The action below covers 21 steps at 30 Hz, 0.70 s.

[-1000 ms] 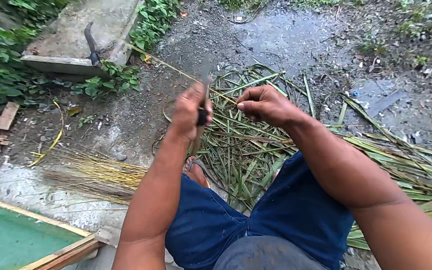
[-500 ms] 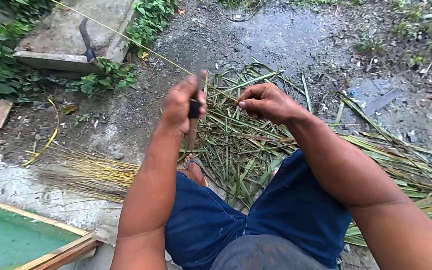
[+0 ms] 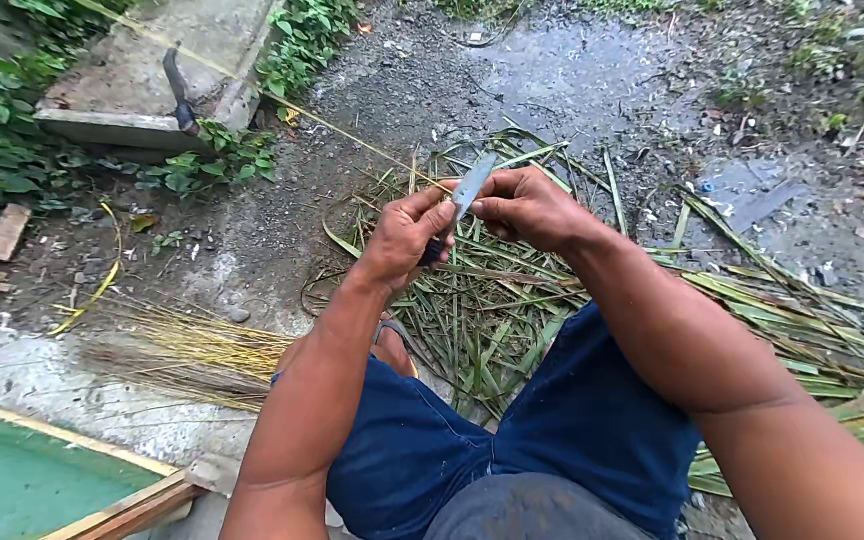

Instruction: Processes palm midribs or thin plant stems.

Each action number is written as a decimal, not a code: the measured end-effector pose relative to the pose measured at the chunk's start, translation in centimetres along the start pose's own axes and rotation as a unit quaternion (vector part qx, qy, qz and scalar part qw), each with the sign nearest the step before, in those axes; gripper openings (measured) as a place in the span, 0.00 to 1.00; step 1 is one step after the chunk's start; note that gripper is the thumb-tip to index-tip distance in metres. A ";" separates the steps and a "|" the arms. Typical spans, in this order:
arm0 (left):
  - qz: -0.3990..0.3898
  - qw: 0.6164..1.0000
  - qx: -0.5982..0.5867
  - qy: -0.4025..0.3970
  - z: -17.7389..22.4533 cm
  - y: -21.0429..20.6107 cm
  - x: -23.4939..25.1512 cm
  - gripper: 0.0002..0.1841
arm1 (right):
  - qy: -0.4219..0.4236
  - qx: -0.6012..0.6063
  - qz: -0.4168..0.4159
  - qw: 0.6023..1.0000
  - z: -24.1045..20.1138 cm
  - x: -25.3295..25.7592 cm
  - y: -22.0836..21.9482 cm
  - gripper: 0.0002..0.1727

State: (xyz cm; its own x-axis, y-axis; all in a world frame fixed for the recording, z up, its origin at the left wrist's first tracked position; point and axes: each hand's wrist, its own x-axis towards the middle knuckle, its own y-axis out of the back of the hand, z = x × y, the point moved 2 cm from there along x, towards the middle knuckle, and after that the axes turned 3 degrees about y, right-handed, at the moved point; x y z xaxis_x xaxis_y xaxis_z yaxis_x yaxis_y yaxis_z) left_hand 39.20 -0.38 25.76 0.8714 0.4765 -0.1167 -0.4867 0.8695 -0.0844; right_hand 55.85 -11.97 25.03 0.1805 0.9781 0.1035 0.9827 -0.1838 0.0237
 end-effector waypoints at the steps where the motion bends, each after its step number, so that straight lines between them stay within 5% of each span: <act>1: -0.003 1.000 0.000 -0.005 0.1 0.4 0.1 0.17 | -0.004 0.002 0.002 1.000 -0.1 0.0 0.0 0.05; 9: 0.026 0.999 0.038 -0.028 0.1 0.3 0.1 0.17 | -0.008 0.029 0.000 1.000 -0.1 -0.1 -0.2 0.05; 14: 0.142 0.987 0.017 -0.080 1.8 3.7 0.8 0.19 | -0.031 0.027 -0.003 0.999 -0.2 -0.7 -0.3 0.04; 18: 0.043 0.999 0.005 -0.024 0.6 1.6 0.3 0.18 | -0.025 0.035 -0.006 0.999 0.1 -0.4 -0.3 0.04; 21: 0.073 0.996 -0.016 -0.047 1.4 3.1 0.7 0.17 | -0.017 0.044 -0.011 0.999 0.2 -0.5 -0.3 0.04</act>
State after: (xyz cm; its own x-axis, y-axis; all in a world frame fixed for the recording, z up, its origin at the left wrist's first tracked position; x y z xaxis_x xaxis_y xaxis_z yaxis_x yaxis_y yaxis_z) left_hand 38.40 2.83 26.80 0.7924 0.6089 -0.0365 -0.6090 0.7862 -0.1047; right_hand 55.50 -12.34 24.80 0.1593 0.9848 0.0697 0.9860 -0.1551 -0.0616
